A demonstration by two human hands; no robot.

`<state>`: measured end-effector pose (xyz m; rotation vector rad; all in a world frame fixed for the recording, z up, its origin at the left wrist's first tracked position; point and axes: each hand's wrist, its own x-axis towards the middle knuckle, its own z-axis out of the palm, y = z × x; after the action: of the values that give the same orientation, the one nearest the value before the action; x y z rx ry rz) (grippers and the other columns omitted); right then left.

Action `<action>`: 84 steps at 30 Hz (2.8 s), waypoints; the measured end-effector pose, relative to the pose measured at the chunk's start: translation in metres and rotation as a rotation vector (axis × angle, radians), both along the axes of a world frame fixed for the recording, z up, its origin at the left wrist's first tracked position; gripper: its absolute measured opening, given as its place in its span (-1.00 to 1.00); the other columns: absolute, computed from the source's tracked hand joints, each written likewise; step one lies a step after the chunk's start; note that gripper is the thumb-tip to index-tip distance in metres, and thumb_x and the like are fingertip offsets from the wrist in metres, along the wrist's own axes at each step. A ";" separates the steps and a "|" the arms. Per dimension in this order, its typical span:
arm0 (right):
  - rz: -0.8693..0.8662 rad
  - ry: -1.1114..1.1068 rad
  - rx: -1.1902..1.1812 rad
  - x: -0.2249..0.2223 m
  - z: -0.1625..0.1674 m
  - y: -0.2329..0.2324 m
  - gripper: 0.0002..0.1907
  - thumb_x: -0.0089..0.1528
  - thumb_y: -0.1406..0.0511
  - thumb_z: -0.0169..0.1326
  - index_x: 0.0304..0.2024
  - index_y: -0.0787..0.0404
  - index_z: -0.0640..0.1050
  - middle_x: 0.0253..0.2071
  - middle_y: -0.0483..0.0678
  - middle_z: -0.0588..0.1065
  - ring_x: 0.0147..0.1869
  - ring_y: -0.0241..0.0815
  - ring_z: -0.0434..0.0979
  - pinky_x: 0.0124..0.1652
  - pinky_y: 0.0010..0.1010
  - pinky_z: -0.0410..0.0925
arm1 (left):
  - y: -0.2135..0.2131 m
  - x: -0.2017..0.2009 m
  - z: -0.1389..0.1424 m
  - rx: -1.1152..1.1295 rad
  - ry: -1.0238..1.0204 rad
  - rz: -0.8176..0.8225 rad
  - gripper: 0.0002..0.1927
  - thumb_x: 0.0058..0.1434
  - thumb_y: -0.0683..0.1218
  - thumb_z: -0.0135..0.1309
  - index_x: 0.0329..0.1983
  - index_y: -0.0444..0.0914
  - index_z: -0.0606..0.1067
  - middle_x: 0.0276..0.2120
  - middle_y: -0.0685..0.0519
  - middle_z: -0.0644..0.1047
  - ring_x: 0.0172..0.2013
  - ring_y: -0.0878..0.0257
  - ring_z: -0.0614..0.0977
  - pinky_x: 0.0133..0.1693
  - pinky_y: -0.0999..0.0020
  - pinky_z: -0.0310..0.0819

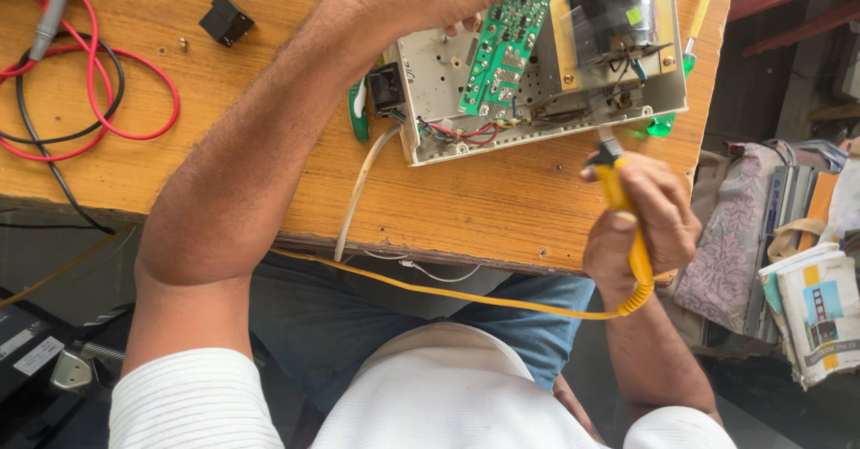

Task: The person uses a soldering iron to work on a green circuit board inside an open electronic device. They repeatedly apply the soldering iron to various points on the board while holding it steady with the other hand. The device remains open on the workbench throughout the clip.

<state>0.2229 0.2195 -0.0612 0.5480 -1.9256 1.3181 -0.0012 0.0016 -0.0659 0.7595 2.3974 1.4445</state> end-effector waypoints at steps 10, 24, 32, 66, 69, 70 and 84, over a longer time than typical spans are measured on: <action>-0.020 -0.161 -0.044 0.004 -0.001 0.006 -0.65 0.46 0.16 0.18 -0.08 0.39 0.60 -0.21 0.17 0.60 -0.17 -0.12 0.64 -0.14 -0.44 0.48 | -0.004 0.003 0.003 0.058 -0.038 0.000 -0.56 0.35 0.33 0.08 -0.15 -0.09 0.67 -0.63 0.12 0.55 -0.62 0.42 0.60 -0.62 0.47 0.52; -0.005 -0.285 0.077 0.000 0.022 0.005 -0.74 0.51 0.27 0.07 -0.04 0.40 0.58 -0.21 0.11 0.60 -0.19 -0.19 0.63 -0.16 -0.53 0.49 | 0.003 -0.006 -0.016 0.130 0.058 -0.083 -0.65 0.45 0.19 0.07 -0.04 -0.12 0.67 -0.44 0.14 0.69 -0.49 0.45 0.70 -0.50 0.46 0.63; 0.019 -0.324 0.254 -0.005 0.061 0.006 -0.88 0.50 0.43 0.08 -0.04 0.42 0.60 -0.23 0.12 0.60 -0.23 -0.23 0.60 -0.20 -0.55 0.42 | -0.002 0.000 0.006 -0.031 0.046 -0.001 -0.59 0.37 0.28 0.12 -0.17 -0.11 0.67 -0.53 0.17 0.63 -0.51 0.43 0.66 -0.51 0.46 0.59; 0.167 -0.367 0.209 -0.020 0.061 0.018 -0.82 0.45 0.36 0.14 0.03 0.37 0.59 -0.19 0.11 0.60 -0.20 -0.24 0.64 -0.20 -0.54 0.48 | -0.014 0.019 0.046 0.101 0.017 0.051 -0.77 0.32 0.04 0.19 -0.08 -0.16 0.63 -0.60 0.18 0.58 -0.65 0.47 0.61 -0.69 0.53 0.51; 0.119 -0.295 0.357 -0.018 0.062 0.014 -0.84 0.42 0.39 0.20 0.01 0.35 0.59 -0.14 0.12 0.60 -0.15 -0.21 0.66 -0.15 -0.50 0.49 | -0.013 0.020 0.046 0.057 0.028 0.073 -0.77 0.34 0.06 0.20 -0.11 -0.17 0.63 -0.63 0.15 0.54 -0.66 0.47 0.58 -0.67 0.53 0.47; 0.113 -0.269 0.385 -0.018 0.062 0.013 -0.83 0.40 0.40 0.21 0.01 0.35 0.59 -0.11 0.12 0.60 -0.13 -0.19 0.67 -0.12 -0.49 0.49 | -0.013 0.020 0.045 0.064 0.036 0.071 -0.77 0.33 0.06 0.20 -0.10 -0.16 0.63 -0.63 0.16 0.55 -0.66 0.47 0.57 -0.67 0.53 0.47; 0.167 -0.515 -0.082 -0.016 0.040 0.017 -0.79 0.53 0.35 0.09 0.04 0.45 0.57 -0.13 0.11 0.57 -0.14 -0.16 0.66 -0.14 -0.42 0.55 | -0.008 0.007 0.018 0.110 0.173 0.038 -0.72 0.34 0.06 0.22 -0.14 -0.26 0.60 -0.53 0.15 0.59 -0.59 0.41 0.58 -0.59 0.42 0.45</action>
<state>0.2072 0.2369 -0.0210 0.3545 -2.2548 1.7693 0.0061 -0.0067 -0.0475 0.9040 2.4870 1.5973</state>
